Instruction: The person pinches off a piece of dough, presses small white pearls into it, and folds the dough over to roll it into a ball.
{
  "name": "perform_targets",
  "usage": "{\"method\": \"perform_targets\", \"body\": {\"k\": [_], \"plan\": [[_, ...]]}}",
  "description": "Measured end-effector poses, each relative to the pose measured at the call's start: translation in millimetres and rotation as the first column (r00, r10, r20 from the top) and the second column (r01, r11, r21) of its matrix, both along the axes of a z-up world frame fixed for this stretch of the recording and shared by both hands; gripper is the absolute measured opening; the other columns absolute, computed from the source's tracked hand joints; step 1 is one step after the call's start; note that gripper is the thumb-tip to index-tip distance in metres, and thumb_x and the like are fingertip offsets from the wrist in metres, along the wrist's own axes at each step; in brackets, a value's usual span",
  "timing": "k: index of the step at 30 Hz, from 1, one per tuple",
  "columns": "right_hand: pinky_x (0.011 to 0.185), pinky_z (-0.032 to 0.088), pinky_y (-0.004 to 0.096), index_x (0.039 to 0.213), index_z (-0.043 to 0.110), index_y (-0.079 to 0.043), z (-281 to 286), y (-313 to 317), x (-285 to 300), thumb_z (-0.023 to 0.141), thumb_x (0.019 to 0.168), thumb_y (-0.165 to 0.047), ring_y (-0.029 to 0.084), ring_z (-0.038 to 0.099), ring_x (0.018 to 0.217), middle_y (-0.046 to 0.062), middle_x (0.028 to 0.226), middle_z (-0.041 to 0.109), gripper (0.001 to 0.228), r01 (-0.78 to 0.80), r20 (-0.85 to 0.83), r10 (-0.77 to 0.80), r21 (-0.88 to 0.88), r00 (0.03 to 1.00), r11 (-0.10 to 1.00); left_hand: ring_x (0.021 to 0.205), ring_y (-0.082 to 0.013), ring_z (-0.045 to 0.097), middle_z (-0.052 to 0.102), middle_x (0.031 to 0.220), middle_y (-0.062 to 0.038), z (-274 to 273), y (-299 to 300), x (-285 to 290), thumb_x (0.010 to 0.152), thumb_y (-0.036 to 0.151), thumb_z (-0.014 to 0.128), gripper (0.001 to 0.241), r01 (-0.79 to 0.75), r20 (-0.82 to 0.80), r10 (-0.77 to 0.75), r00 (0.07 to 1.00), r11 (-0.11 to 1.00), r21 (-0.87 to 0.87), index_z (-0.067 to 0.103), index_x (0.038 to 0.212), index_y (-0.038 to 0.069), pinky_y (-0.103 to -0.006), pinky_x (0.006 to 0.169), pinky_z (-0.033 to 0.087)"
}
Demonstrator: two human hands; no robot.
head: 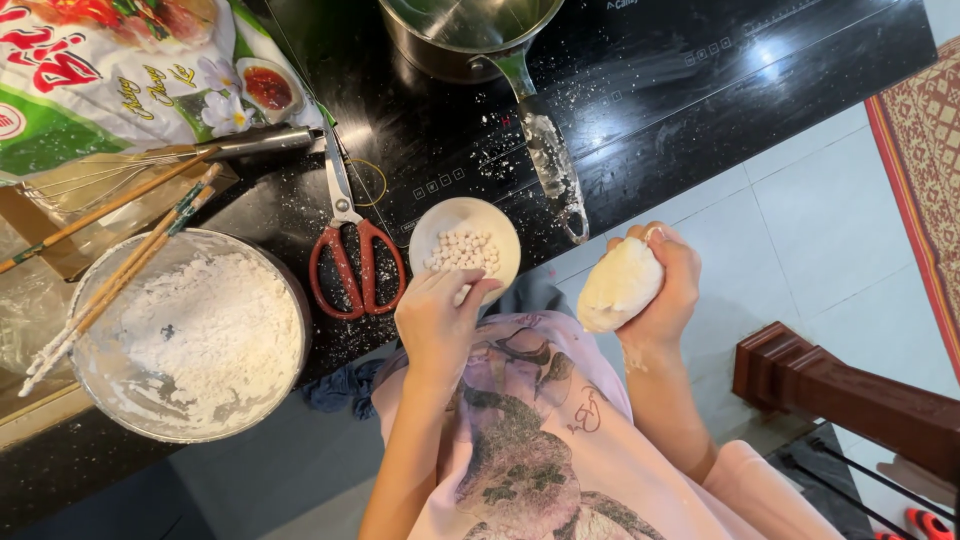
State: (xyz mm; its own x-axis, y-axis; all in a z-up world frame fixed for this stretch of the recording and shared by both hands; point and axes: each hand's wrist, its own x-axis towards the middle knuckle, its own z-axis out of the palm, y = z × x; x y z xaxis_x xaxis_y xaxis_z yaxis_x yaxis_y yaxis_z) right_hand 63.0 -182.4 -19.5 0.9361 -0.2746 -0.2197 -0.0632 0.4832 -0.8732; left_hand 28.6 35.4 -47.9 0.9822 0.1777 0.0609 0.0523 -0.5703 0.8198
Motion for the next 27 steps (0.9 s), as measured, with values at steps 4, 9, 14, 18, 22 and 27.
{"method": "perform_targets", "body": {"k": [4,9,14,18,22,27], "plan": [[0.058,0.038,0.034,0.075,0.044,-0.006,-5,-2,-2,0.050,0.101,-0.018,0.020,0.043,0.068,0.007,0.073,0.043,0.029,-0.033,0.045,0.033,0.002,0.998,0.999,0.089,-0.0218,0.069,0.076,0.086,-0.004,-1,0,3,0.088,0.012,0.071,0.020,0.071,0.098,-0.078,0.992,0.995,0.072,0.078,0.107,0.015,-0.0364,0.080,0.048],[0.059,0.045,0.036,0.078,0.051,-0.006,-4,0,2,0.052,0.098,-0.021,0.023,0.053,0.069,0.008,0.074,0.050,0.025,-0.008,-0.053,0.014,0.106,0.998,0.994,0.107,-0.0223,0.063,0.079,0.098,0.000,9,-6,7,0.097,0.017,0.065,0.046,0.190,0.078,-0.197,0.977,0.978,0.085,0.060,0.142,0.012,-0.0423,0.091,0.032],[0.066,0.053,0.034,0.088,0.061,0.000,-8,2,1,0.056,0.096,-0.014,0.024,0.063,0.076,0.013,0.082,0.062,0.017,0.062,-0.111,-0.065,-0.027,0.992,0.998,0.114,-0.0245,0.061,0.078,0.110,-0.004,6,-7,5,0.100,0.022,0.064,0.044,0.143,0.130,-0.139,0.982,0.990,-0.023,0.059,0.141,0.007,-0.0417,0.099,0.032],[0.069,0.060,0.036,0.092,0.060,-0.001,-8,17,-7,0.061,0.088,0.002,0.023,0.069,0.080,0.014,0.089,0.066,0.005,0.133,-0.037,-0.135,-0.054,0.990,0.990,0.118,-0.0193,0.067,0.078,0.117,-0.006,8,-10,-5,0.105,0.027,0.061,0.034,0.109,0.058,-0.093,0.994,0.910,-0.399,0.066,0.133,0.008,-0.0383,0.109,0.044],[0.073,0.059,0.034,0.101,0.059,0.000,-36,27,-25,0.063,0.093,0.003,0.019,0.067,0.083,0.015,0.095,0.068,0.009,0.080,0.068,-0.066,-0.236,0.996,0.968,0.123,-0.0218,0.065,0.069,0.130,-0.013,40,-36,-16,0.105,0.034,0.059,0.044,0.143,0.120,-0.085,0.989,0.761,-0.633,0.060,0.136,0.003,-0.0380,0.109,0.048],[0.061,0.041,0.027,0.089,0.064,0.003,-19,68,-42,0.063,0.106,-0.011,0.006,0.052,0.067,0.006,0.077,0.059,0.022,-0.035,0.143,0.138,-0.561,0.980,0.827,0.127,-0.0300,0.048,0.045,0.133,-0.023,53,-63,-20,0.115,0.041,0.043,0.051,0.009,0.405,0.218,0.888,0.872,-0.489,0.042,0.139,-0.004,-0.0419,0.114,0.040]]}}
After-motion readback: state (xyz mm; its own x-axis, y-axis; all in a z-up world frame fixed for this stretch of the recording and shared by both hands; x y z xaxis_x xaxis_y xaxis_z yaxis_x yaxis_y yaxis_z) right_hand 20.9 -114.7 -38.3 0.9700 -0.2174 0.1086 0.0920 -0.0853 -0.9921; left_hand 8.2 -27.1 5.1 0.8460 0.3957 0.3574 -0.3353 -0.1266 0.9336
